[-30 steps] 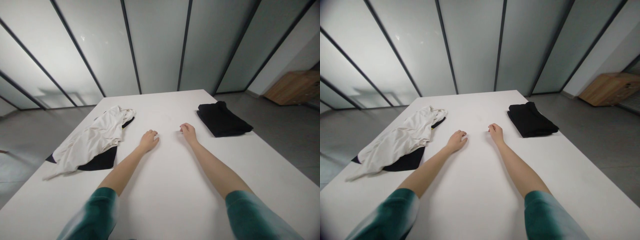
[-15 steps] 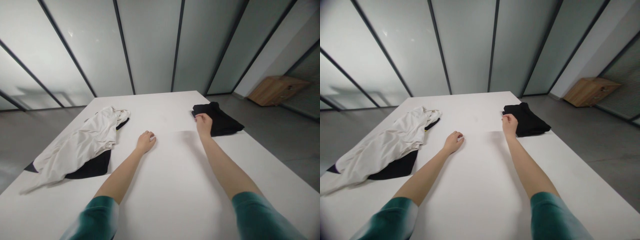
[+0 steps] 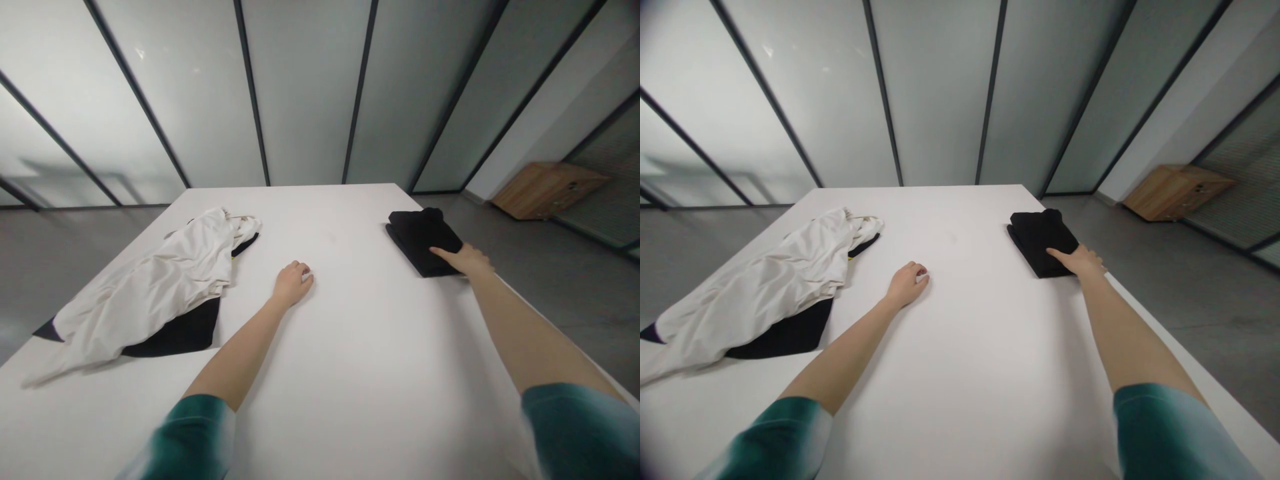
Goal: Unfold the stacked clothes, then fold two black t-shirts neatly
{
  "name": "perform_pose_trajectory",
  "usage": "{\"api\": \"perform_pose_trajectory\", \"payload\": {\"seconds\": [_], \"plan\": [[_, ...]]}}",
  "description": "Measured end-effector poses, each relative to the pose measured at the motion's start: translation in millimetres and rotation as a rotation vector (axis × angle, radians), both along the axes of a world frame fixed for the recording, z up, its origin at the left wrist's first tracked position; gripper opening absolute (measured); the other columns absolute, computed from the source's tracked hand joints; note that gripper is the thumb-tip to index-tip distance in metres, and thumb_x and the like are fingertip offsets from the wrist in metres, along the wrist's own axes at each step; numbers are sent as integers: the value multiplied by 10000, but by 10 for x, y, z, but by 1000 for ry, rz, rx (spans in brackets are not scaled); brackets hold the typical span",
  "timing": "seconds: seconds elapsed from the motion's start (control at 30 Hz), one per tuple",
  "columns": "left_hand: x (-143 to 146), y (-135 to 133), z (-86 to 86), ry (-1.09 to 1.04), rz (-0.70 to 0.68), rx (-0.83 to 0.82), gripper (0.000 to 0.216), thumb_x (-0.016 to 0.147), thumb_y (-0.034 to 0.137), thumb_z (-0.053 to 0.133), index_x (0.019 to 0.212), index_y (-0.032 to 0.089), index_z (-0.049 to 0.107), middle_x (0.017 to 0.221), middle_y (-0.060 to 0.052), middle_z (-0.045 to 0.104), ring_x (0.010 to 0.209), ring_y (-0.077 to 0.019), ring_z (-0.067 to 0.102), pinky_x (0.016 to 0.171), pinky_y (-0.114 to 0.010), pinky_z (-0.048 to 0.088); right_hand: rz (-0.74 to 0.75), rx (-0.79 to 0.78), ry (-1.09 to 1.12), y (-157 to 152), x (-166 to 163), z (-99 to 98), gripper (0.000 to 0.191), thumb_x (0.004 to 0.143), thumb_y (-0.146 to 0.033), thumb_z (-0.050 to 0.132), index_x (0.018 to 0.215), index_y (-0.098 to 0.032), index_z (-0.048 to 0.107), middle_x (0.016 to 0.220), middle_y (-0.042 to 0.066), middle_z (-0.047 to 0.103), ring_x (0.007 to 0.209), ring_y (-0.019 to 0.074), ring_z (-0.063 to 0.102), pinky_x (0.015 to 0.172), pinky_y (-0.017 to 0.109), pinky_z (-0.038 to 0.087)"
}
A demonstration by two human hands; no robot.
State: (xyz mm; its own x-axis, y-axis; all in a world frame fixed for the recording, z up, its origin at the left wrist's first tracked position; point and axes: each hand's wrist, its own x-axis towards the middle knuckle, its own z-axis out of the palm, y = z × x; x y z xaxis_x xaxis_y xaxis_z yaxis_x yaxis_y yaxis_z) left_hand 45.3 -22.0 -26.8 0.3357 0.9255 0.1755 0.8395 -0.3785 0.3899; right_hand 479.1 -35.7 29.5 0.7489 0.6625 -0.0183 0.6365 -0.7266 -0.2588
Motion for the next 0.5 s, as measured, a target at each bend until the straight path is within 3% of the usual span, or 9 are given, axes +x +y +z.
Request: {"api": "perform_pose_trajectory", "payload": {"seconds": [0.07,0.17,0.3,0.37,0.5], "plan": [[3,-1,4,1,-4,-1,244,898,318,513,1024,189,678,1000,-85,665,947,-226,637,867,-349,477,10,3,-63,-5,5,-11,919,761,-718,623,1353,-25,516,1287,361,529,1226,434,484,921,523,367],[8,-8,14,8,-2,-3,249,900,321,512,1027,187,679,1003,-86,666,952,-227,637,869,-348,476,119,8,-211,14,8,10,662,859,-574,597,1244,-36,603,1147,323,627,1106,398,578,843,467,395],[12,-13,28,29,0,-5,255,906,322,507,1031,183,680,1005,-89,669,963,-230,636,872,-346,475,223,47,-269,132,-19,215,411,913,-387,562,1183,-90,651,1046,263,684,963,333,646,753,400,422],[12,-10,29,37,1,-11,253,909,320,506,1032,182,678,1009,-88,671,969,-228,636,877,-343,475,234,190,-297,218,-85,395,394,902,-364,569,1166,-87,660,1056,254,687,965,323,644,787,399,434],[16,-7,14,5,17,-26,253,910,338,524,1063,191,663,1022,-83,673,971,-224,646,890,-349,481,386,637,-240,345,-454,723,367,838,-320,623,1122,-91,665,1034,191,699,966,291,633,871,400,453]]}}
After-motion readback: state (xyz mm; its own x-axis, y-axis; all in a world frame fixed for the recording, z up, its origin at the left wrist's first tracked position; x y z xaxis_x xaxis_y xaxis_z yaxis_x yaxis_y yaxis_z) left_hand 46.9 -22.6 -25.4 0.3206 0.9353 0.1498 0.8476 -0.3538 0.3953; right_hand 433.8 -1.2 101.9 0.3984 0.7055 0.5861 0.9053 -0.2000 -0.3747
